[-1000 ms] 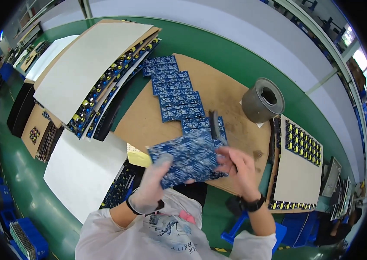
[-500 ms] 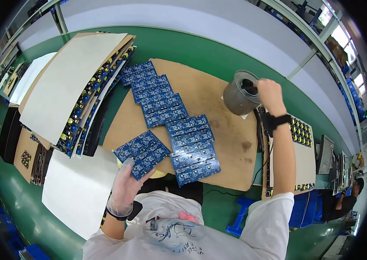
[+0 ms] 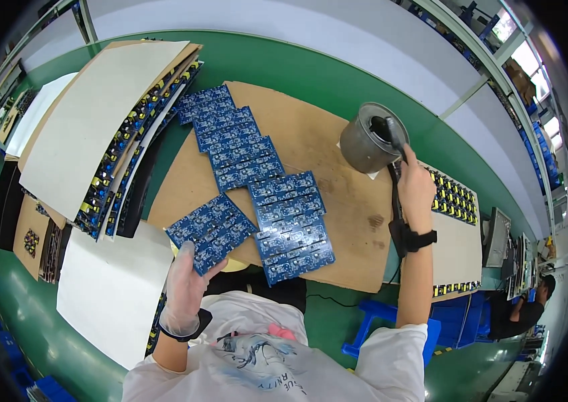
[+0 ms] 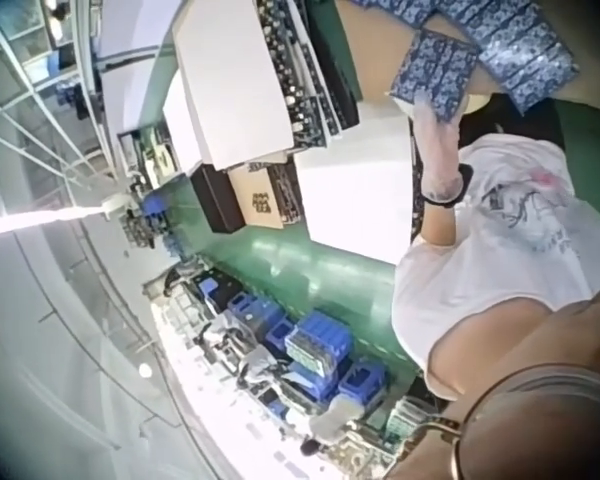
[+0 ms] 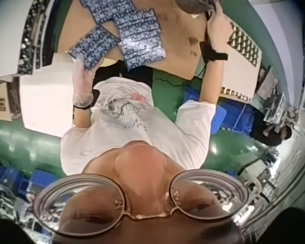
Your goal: The person picks up a circuit board, dips a brush into a container, and brushes the back of the board before placing it on a cardboard sheet. After repeating this for several boards, the person turns them over to brush the front and then inspects the components.
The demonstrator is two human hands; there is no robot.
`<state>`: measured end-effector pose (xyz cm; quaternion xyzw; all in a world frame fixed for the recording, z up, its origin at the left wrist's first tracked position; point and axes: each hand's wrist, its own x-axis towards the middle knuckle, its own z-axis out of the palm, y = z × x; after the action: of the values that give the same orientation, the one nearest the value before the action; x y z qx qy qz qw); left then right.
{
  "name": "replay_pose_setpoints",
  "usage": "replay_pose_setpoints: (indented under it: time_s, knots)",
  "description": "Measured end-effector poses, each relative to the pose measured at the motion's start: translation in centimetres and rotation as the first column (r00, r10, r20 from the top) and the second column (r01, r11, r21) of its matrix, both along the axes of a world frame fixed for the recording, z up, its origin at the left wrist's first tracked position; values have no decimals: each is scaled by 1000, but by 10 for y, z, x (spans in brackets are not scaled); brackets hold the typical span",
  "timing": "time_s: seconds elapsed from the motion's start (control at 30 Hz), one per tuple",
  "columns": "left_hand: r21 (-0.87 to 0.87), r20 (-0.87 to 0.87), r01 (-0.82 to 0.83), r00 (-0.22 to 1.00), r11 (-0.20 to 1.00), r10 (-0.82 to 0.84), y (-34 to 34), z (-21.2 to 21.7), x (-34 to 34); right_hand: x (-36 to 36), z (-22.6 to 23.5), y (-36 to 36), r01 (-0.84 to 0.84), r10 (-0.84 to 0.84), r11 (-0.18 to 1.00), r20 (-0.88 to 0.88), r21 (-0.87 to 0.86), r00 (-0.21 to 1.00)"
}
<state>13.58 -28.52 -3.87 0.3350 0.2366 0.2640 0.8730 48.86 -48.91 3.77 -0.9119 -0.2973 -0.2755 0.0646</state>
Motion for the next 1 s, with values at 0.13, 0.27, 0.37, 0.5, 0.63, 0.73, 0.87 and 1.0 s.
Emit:
replay_pose_setpoints:
  time_s: [0.13,0.27,0.37,0.5,0.63,0.73,0.87,1.0]
  knots:
    - [-1,41,10,999,1000,-10,-1,-7,-1,4,-3,-13,14,-13,994,-12,112,1000]
    - [-18,100,1,995,1000,1,4,-12,-8,-15,-2,1,-13,38,990,-180,140,983]
    - [-34,94,-42,995,999,45,6,-5,-14,-64,-10,14,-263,312,938,-223,224,923]
    - [-29,225,-69,972,997,74,2,-20,-21,-175,-16,62,-516,559,824,-484,233,674]
    - [230,-180,190,972,954,-150,2,-16,-13,-231,-2,71,-705,533,709,-651,-4,540]
    - [92,59,16,998,996,-21,-8,-42,2,-203,-31,78,-682,490,726,-634,-83,598]
    - [-96,244,171,959,981,-143,-7,-39,-2,-216,-18,87,-715,635,698,-504,47,586]
    - [-87,269,85,961,993,-59,-16,-30,-2,-205,-27,99,-728,634,685,-504,14,587]
